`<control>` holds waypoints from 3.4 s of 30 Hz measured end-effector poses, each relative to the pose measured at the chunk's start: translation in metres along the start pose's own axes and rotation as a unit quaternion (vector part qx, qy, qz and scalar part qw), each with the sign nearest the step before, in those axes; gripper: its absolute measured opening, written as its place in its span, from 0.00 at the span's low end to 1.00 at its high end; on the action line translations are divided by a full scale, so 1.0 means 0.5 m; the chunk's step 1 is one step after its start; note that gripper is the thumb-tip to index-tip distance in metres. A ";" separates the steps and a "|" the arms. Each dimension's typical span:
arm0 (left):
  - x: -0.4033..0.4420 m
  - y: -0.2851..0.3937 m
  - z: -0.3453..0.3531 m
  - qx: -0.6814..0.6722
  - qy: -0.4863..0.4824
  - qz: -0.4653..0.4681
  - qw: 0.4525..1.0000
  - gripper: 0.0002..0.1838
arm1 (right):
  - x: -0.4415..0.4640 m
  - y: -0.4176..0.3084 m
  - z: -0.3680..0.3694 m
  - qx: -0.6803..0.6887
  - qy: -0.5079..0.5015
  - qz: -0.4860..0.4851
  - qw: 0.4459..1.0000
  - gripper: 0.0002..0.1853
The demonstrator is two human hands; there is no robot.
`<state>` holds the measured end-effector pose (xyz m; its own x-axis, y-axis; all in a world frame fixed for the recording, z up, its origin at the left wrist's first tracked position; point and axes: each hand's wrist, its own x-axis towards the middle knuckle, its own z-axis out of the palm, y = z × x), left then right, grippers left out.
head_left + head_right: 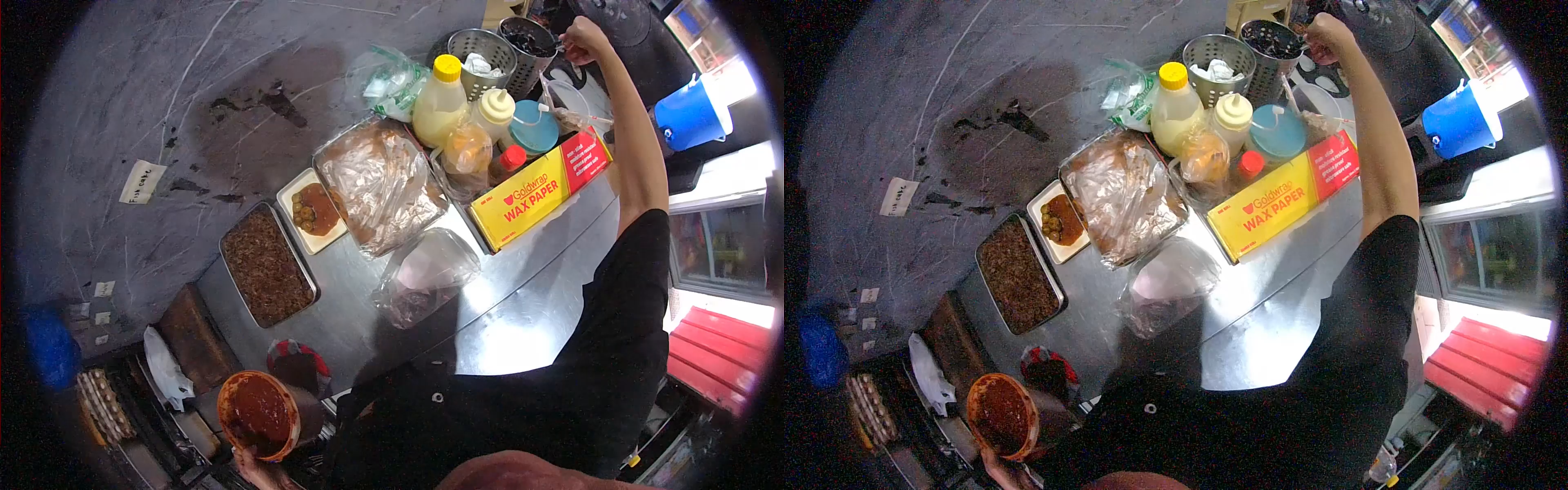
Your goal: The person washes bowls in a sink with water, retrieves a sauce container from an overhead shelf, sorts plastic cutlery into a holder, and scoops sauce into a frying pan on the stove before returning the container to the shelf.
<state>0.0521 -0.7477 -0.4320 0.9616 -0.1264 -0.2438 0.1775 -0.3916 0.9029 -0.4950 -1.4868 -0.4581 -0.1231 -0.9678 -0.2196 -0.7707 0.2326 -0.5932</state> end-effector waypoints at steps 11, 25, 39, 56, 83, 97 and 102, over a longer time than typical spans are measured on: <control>0.001 0.001 0.003 0.001 0.001 0.003 1.000 0.23 | 0.019 -0.006 0.042 -0.112 0.037 -0.167 0.979 0.09; -0.004 -0.003 0.002 -0.006 -0.002 0.002 1.000 0.20 | -0.023 0.044 0.071 -0.182 0.192 -0.176 0.948 0.13; -0.006 -0.007 -0.005 -0.006 0.002 0.000 1.000 0.17 | 0.002 0.051 0.036 -0.081 0.115 -0.076 0.987 0.13; -0.007 -0.015 -0.013 -0.009 0.009 -0.006 1.000 0.13 | -0.076 -0.079 -0.001 -0.164 0.452 -0.210 0.851 0.13; -0.027 -0.025 -0.016 0.024 0.015 0.006 1.000 0.15 | -0.110 -0.033 0.122 -0.299 0.138 -0.209 0.921 0.10; -0.076 0.026 0.032 0.049 0.076 -0.050 0.995 0.13 | -0.096 -0.050 0.154 -0.405 0.155 -0.286 0.854 0.11; -0.083 0.024 0.017 0.019 0.005 -0.022 1.000 0.16 | -0.095 -0.068 0.150 -0.449 0.107 -0.272 0.844 0.13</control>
<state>0.0127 -0.7550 -0.4141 0.9552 -0.0988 -0.2790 0.2115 -0.4316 0.8769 -0.4160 -1.4417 -0.4858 0.3660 -0.9253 0.0993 -0.9012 -0.3257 0.2858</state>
